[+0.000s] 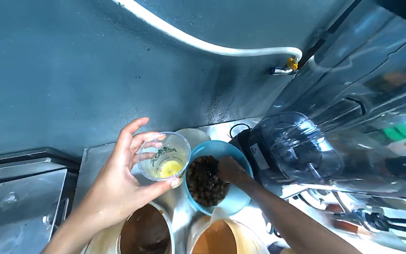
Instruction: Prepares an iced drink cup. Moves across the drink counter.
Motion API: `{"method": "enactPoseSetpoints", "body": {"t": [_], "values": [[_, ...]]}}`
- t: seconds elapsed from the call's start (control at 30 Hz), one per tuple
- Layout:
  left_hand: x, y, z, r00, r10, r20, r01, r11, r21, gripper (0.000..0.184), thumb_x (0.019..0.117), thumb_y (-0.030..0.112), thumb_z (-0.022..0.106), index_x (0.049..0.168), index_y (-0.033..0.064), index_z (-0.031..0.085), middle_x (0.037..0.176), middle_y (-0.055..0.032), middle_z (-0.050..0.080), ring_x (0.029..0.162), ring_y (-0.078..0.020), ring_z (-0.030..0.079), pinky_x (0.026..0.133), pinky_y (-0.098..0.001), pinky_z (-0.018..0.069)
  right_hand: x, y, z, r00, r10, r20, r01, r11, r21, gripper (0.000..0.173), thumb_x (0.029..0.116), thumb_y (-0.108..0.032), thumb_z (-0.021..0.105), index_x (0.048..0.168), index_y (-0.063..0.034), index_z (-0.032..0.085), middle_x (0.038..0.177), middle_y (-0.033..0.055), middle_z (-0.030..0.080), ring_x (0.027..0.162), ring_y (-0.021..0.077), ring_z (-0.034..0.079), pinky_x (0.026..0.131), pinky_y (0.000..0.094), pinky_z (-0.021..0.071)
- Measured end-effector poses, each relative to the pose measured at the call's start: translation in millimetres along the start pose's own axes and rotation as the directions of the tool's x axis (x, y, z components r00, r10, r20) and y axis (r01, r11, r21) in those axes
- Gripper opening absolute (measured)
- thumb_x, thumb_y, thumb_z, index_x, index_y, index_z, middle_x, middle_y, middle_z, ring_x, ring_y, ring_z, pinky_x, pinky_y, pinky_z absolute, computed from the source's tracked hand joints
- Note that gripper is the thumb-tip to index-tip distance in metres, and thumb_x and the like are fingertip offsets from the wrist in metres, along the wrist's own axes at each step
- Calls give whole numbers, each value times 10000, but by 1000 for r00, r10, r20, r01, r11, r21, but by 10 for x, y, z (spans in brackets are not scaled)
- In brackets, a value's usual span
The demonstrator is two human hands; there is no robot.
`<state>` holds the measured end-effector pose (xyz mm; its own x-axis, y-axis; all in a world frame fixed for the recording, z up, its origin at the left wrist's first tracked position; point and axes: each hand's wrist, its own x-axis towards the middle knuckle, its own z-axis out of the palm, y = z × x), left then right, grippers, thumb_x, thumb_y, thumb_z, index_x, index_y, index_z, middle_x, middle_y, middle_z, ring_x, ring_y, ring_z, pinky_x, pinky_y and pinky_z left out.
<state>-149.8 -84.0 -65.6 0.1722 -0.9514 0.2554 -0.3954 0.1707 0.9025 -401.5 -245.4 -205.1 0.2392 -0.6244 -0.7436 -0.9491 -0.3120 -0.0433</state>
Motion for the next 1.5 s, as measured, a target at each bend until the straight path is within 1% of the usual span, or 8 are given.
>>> {"method": "enactPoseSetpoints", "body": {"t": [0.17,0.33,0.53,0.83,1.17,1.23,1.37,1.5], "values": [[-14,-14,-12,999,-29,-19,30,999,19,1175,581,349,962,1548,300,297,1335,27,633,1203,-229,641,920,-401,619,-283,105,-228,994,-113,-8,113,985,128,346,987,-291,614,1194,-37,725,1234,221,674,1188,386,623,1009,612,468],[-36,-74,-46,997,-63,-49,66,995,70,1184,581,353,967,1553,305,294,1319,56,635,1179,-171,647,931,-382,609,-855,257,-463,971,-213,-107,235,780,580,289,1013,-290,635,1238,-119,696,903,24,682,599,98,545,563,291,473],[-23,-119,95,993,-111,-26,114,972,207,1195,606,380,962,1572,248,271,1309,14,630,1194,-150,623,964,-419,568,-1756,227,-935,906,-281,-317,421,679,602,233,1010,-251,645,1182,-114,721,883,-14,681,578,60,532,533,237,455],[10,263,300,992,-125,-2,123,970,211,1212,617,408,969,1578,234,252,1311,-11,631,1197,-159,621,988,-424,552,-2738,-195,-1316,543,-294,-786,459,888,-15,124,966,-242,679,1001,-218,795,826,-16,732,708,151,684,641,447,582],[7,310,272,1000,-3,-28,6,993,119,1233,588,312,995,1562,207,246,1284,-24,634,1134,-171,653,924,-393,589,-2901,-286,-1252,15,-470,-882,536,749,-390,226,985,-104,590,1123,-110,769,998,17,674,779,86,644,649,257,569],[17,327,243,1000,-7,-30,9,997,73,1215,601,303,986,1564,204,251,1287,-27,635,1132,-181,654,910,-398,592,-2710,-243,-1155,80,-470,-879,559,751,-351,224,998,-98,588,1150,-92,753,1024,37,666,802,117,653,678,298,589],[8,372,97,1000,-12,-27,13,999,37,1200,620,326,965,1573,224,243,1313,2,636,1123,-169,662,899,-383,597,-2467,82,-1241,517,-284,-808,460,888,-17,148,997,-138,642,1069,-119,771,868,68,726,682,215,672,613,472,575],[13,441,-92,999,21,-37,-20,999,33,1144,647,320,938,1568,235,265,1331,17,639,1151,-184,660,926,-387,599,-1660,25,-966,919,-123,-374,121,992,-29,206,900,-255,729,1006,-80,757,1068,179,698,1029,395,661,856,650,533]]}}
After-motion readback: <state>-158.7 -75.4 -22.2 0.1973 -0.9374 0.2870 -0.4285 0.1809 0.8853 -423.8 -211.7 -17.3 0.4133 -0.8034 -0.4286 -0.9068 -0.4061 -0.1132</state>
